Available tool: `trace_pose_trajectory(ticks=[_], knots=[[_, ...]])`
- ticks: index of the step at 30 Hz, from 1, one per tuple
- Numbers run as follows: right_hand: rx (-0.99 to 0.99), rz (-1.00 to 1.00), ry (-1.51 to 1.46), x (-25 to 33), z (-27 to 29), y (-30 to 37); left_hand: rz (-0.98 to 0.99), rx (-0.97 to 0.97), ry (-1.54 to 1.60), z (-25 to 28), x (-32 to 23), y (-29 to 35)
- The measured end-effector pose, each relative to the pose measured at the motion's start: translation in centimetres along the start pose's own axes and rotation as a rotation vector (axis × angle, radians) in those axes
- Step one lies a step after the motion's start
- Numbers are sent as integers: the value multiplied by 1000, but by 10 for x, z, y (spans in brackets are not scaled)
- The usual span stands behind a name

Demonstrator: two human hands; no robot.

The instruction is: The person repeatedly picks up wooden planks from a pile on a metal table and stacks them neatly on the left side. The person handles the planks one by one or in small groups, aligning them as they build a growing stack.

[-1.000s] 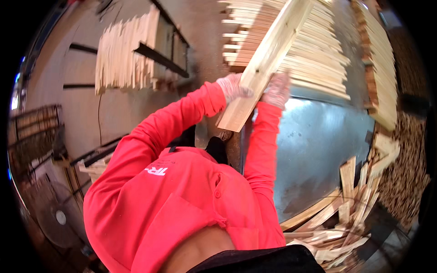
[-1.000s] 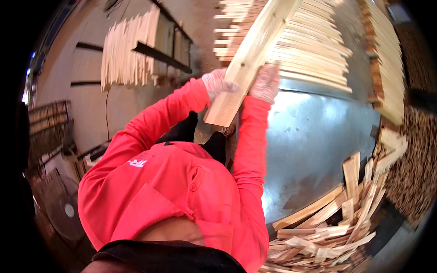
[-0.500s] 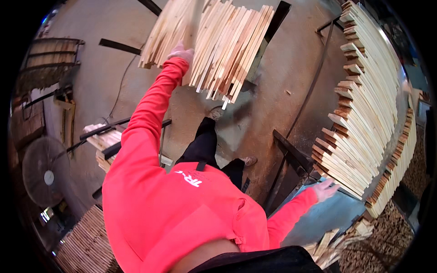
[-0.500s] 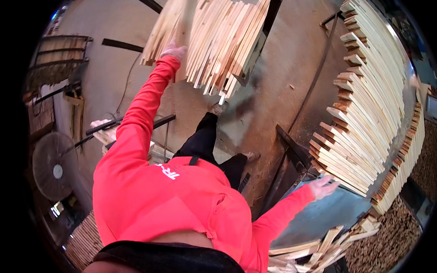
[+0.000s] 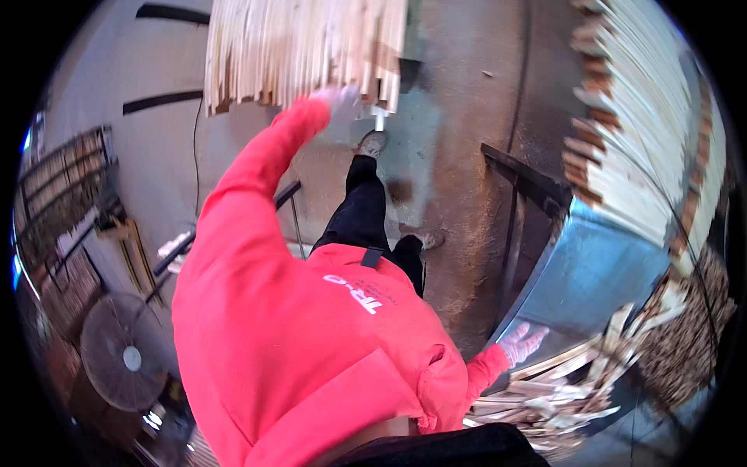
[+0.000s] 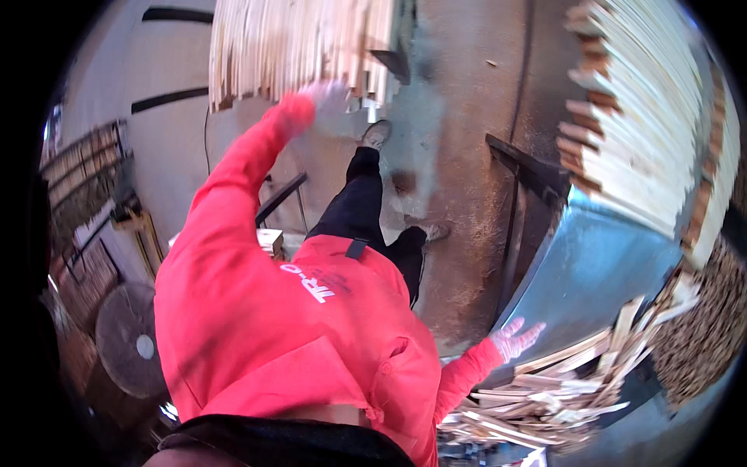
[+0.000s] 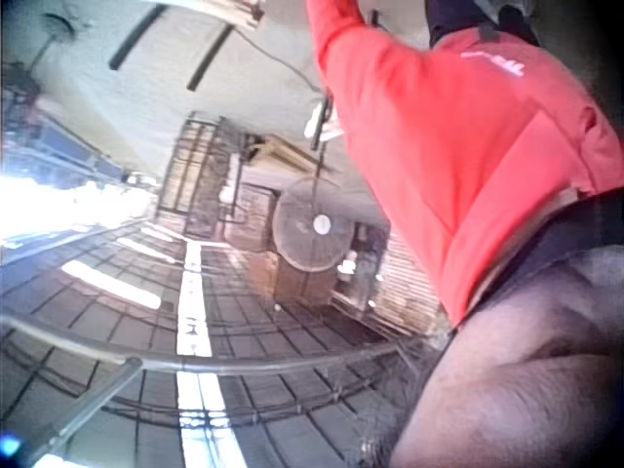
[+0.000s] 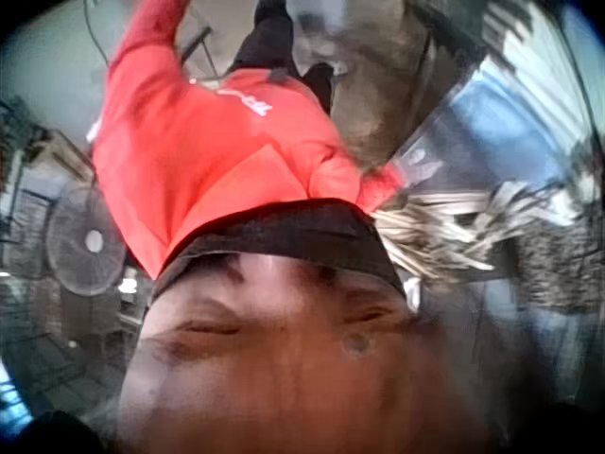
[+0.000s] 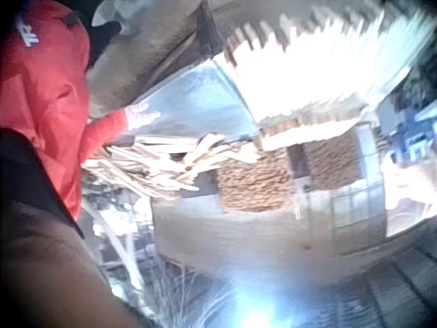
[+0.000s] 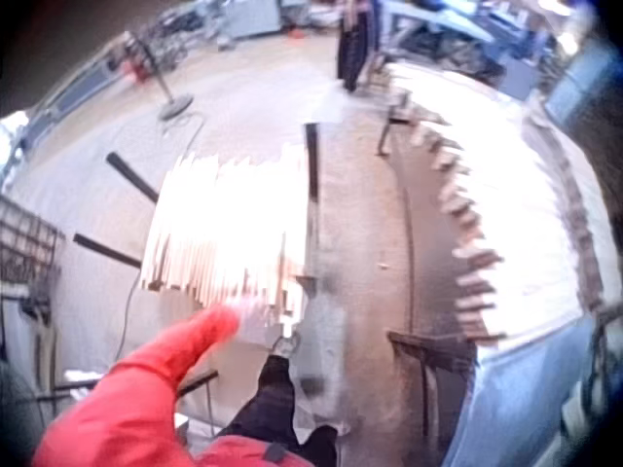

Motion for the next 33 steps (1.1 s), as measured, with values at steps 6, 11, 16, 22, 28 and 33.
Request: trace_pose_trajectory(ticks=[6, 11, 16, 22, 28, 33], knots=[[-349, -320, 201, -284, 66, 54, -131, 195, 907, -36, -287, 51], [-306, -769, 48, -413, 98, 55, -152, 287, 1401, -47, -500, 52], [-393, -770, 92, -557, 54, -4, -596, 459, 1105, -2, -767, 63], [-154, -1464, -776, -519, 98, -140, -622, 648, 952, 1, -909, 58], [-251, -747, -1478, -418, 13, -70, -279, 840, 1405, -6, -931, -11], [-189, -588, -1121, -464, -1, 0, -392, 750, 969, -71, -907, -31]])
Point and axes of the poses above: each hand's wrist, its own y-axis away from the middle knuckle, its own z-axis out of the back of the hand, x = y × z, the point moved 3 cm from there along -y, towards the middle knuckle, and after that the axes turned 9 degrees about -z, right-handed, at the moved point
